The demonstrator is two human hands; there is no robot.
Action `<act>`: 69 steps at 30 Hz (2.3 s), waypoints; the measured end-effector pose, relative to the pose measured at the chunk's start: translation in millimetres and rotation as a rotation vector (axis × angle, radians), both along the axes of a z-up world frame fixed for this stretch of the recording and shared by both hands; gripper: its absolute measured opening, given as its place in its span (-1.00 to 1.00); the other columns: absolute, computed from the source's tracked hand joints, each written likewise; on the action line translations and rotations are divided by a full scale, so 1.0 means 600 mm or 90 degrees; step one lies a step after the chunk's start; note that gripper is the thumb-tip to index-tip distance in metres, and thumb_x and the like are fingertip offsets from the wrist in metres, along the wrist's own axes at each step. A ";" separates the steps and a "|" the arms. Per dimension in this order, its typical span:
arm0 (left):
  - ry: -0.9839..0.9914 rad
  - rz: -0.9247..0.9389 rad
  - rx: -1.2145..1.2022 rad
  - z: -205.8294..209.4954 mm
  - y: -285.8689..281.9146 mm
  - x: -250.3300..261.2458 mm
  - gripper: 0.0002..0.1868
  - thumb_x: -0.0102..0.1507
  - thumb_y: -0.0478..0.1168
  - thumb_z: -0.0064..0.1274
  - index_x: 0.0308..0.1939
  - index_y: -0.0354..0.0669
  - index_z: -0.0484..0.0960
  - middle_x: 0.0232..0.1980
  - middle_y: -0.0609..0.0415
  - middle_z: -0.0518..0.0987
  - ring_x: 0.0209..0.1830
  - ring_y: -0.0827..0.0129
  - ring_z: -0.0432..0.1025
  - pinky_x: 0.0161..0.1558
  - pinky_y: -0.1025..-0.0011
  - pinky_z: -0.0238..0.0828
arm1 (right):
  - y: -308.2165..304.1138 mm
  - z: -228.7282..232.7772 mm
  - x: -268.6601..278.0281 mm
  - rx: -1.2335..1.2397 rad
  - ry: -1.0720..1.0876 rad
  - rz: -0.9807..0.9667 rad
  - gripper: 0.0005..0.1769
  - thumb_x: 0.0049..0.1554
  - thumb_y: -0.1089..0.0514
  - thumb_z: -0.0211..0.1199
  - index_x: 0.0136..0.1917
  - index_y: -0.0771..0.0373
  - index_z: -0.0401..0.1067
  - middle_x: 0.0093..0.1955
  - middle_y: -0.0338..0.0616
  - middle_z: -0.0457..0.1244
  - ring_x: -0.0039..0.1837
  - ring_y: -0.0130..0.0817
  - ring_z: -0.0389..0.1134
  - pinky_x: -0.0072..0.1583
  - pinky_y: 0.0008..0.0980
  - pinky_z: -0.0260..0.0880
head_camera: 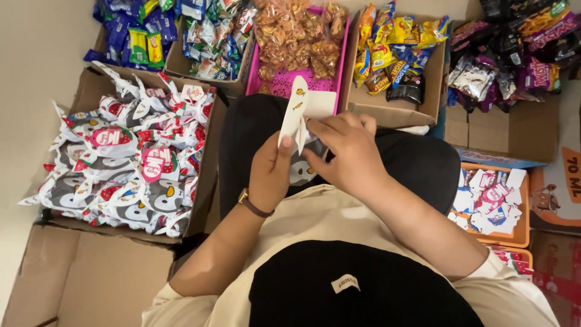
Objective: The person places snacks and candy into small decorative bags by hand, then closes the bags by folding them.
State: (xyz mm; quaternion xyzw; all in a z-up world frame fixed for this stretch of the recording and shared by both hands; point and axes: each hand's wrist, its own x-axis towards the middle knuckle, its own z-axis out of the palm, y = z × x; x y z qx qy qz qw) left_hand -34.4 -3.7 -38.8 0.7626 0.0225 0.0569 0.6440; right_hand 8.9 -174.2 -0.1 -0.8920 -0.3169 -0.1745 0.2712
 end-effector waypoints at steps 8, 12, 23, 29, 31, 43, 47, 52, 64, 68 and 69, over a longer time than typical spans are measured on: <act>-0.011 -0.071 -0.028 0.013 0.016 -0.005 -0.50 0.49 0.02 -0.28 0.11 -0.30 0.64 -0.18 -0.19 0.66 -0.09 0.19 0.55 0.00 0.11 0.50 | -0.055 -0.023 0.053 0.163 0.020 -0.123 -0.89 0.12 0.14 0.46 -0.11 0.09 0.53 -0.14 -0.24 0.37 -0.05 -0.15 0.39 0.07 -0.22 0.12; 0.019 -0.079 -0.044 -0.024 0.052 -0.004 -0.50 0.49 0.02 -0.30 -0.05 -0.26 0.68 -0.29 0.05 0.61 -0.19 0.38 0.42 -0.07 0.24 0.48 | -0.067 0.038 0.065 0.449 0.464 -0.166 -0.90 0.20 0.23 0.31 0.00 0.12 0.57 -0.28 -0.35 0.32 -0.20 -0.58 0.33 -0.06 -0.60 0.35; -0.043 -0.026 -0.058 0.070 0.068 0.006 -0.47 0.51 0.04 -0.34 -0.22 -0.21 0.65 -0.39 0.11 0.62 -0.30 0.50 0.44 -0.13 0.39 0.52 | -0.127 0.008 0.088 0.568 0.436 -0.179 -0.81 0.11 0.30 0.43 0.03 0.30 0.56 -0.29 -0.19 0.34 -0.20 -0.59 0.42 -0.12 -0.67 0.43; -0.096 -0.043 0.004 0.054 0.078 0.003 -0.48 0.50 0.00 -0.35 -0.16 -0.26 0.67 -0.30 -0.07 0.66 -0.23 0.40 0.50 -0.13 0.28 0.53 | -0.127 0.028 0.075 0.507 0.404 -0.203 -0.83 0.10 0.27 0.49 -0.01 0.25 0.61 -0.29 -0.23 0.33 -0.21 -0.69 0.29 -0.14 -0.72 0.33; -0.116 -0.047 0.008 0.037 0.080 0.002 -0.51 0.50 -0.03 -0.31 -0.14 -0.28 0.67 -0.27 -0.09 0.66 -0.18 0.39 0.51 -0.13 0.25 0.53 | -0.127 0.032 0.073 0.483 0.395 -0.203 -0.81 0.09 0.27 0.51 0.00 0.25 0.61 -0.29 -0.22 0.33 -0.22 -0.69 0.28 -0.14 -0.72 0.31; -0.225 -0.107 0.019 0.037 0.078 0.009 -0.59 0.48 -0.14 -0.23 -0.10 -0.39 0.67 0.00 -0.26 0.67 0.01 -0.01 0.58 -0.02 0.15 0.51 | -0.119 0.049 0.066 0.560 0.480 -0.099 -0.71 0.13 0.39 0.26 0.14 0.37 0.56 -0.17 0.03 0.41 -0.19 -0.54 0.30 -0.07 -0.62 0.38; -0.231 -0.124 0.042 0.040 0.076 0.009 -0.60 0.48 -0.17 -0.23 -0.03 -0.45 0.65 0.09 -0.30 0.64 0.08 -0.11 0.55 0.02 0.06 0.50 | -0.121 0.046 0.068 0.549 0.515 -0.105 -0.64 0.04 0.41 0.34 0.14 0.43 0.54 -0.16 0.04 0.41 -0.27 -0.55 0.34 -0.18 -0.63 0.41; -0.217 -0.145 0.103 0.032 0.080 0.004 -0.56 0.47 -0.09 -0.24 0.08 -0.36 0.65 0.07 -0.23 0.67 0.06 -0.13 0.57 0.04 0.07 0.51 | -0.123 0.035 0.071 0.519 0.518 -0.104 -0.71 0.00 0.41 0.45 0.03 0.39 0.57 -0.24 -0.06 0.39 -0.30 -0.60 0.30 -0.21 -0.67 0.35; -0.101 -0.139 0.014 -0.061 0.079 0.005 -0.50 0.47 -0.01 -0.26 0.07 -0.37 0.64 -0.11 -0.26 0.68 -0.10 0.00 0.60 -0.09 0.14 0.53 | -0.119 0.100 0.032 0.308 0.457 -0.062 -0.85 0.03 0.40 0.39 -0.10 0.32 0.53 -0.25 -0.15 0.34 -0.16 -0.48 0.33 -0.10 -0.57 0.34; -0.066 -0.149 -0.034 -0.059 0.064 0.003 -0.49 0.47 0.02 -0.28 -0.05 -0.32 0.67 -0.29 -0.12 0.64 -0.26 0.26 0.53 -0.21 0.25 0.52 | -0.119 0.142 0.019 0.210 0.404 -0.028 -0.86 0.01 0.43 0.39 -0.13 0.32 0.55 -0.23 -0.07 0.40 -0.19 -0.42 0.36 -0.11 -0.46 0.40; -0.055 -0.148 -0.050 -0.051 0.060 0.002 -0.49 0.47 0.03 -0.29 -0.13 -0.28 0.69 -0.36 -0.03 0.62 -0.33 0.38 0.48 -0.27 0.32 0.51 | -0.119 0.153 0.016 0.170 0.384 -0.027 -0.87 0.01 0.41 0.39 -0.14 0.30 0.55 -0.23 -0.08 0.42 -0.21 -0.44 0.36 -0.16 -0.49 0.38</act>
